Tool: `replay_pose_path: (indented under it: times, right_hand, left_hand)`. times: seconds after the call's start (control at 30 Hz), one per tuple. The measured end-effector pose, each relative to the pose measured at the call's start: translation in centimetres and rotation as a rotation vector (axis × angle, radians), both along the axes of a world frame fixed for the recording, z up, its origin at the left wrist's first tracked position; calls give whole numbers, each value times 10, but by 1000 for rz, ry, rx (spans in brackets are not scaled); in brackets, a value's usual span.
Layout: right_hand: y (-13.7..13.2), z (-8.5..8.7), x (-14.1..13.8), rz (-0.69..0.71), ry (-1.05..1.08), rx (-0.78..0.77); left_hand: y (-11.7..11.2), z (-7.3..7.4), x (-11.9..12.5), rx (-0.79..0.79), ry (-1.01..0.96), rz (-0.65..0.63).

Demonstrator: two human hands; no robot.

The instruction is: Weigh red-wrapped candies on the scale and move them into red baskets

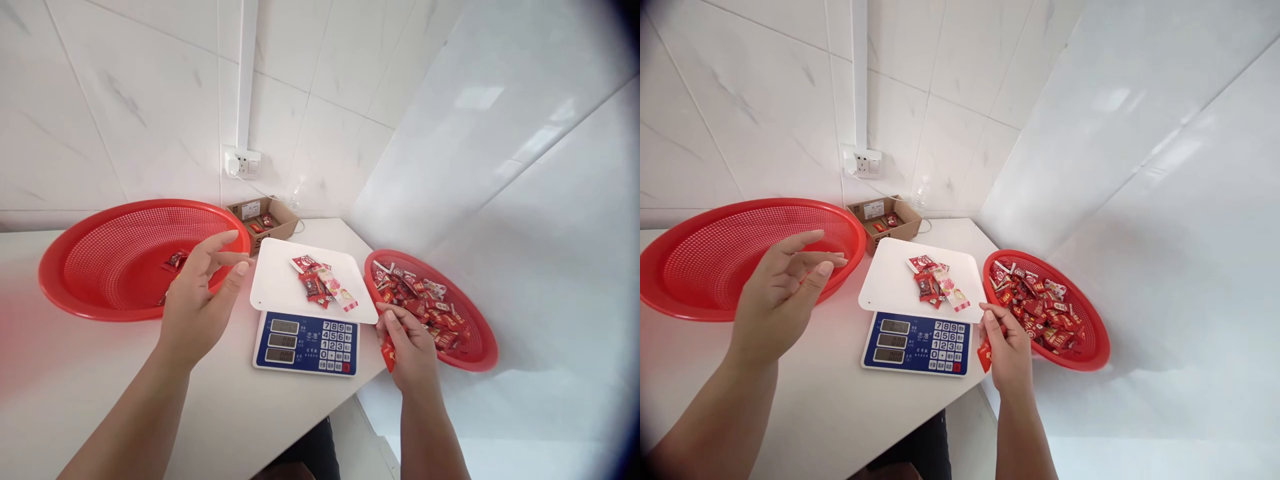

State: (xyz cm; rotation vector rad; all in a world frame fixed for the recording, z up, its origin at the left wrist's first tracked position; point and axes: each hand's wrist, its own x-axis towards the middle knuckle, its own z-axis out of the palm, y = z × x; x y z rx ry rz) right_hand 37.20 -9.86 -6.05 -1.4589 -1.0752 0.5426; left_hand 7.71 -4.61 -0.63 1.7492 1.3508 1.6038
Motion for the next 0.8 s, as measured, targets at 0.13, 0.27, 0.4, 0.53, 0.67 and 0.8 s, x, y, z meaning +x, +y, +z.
replay_pose_path:
  times: [0.13,0.27,0.4,0.53,0.67,0.8]
  right_hand:
    - [5,11,17,-212,-264,-68]
    - [22,20,60,-501,-557,-97]
    - [42,8,98,-546,-808,-256]
    - [55,-14,82,-333,-950,-196]
    - [67,-17,26,41,-954,-201]
    - [79,-3,-21,268,-951,-387]
  left_hand:
    - [0,1,1,-28,32,16]
    - [0,2,1,-74,49,-1]
    - [1,3,2,-132,122,18]
    - [2,1,5,-183,177,21]
    - [2,-2,7,-204,238,-1]
    - [1,-2,7,-194,267,-3]
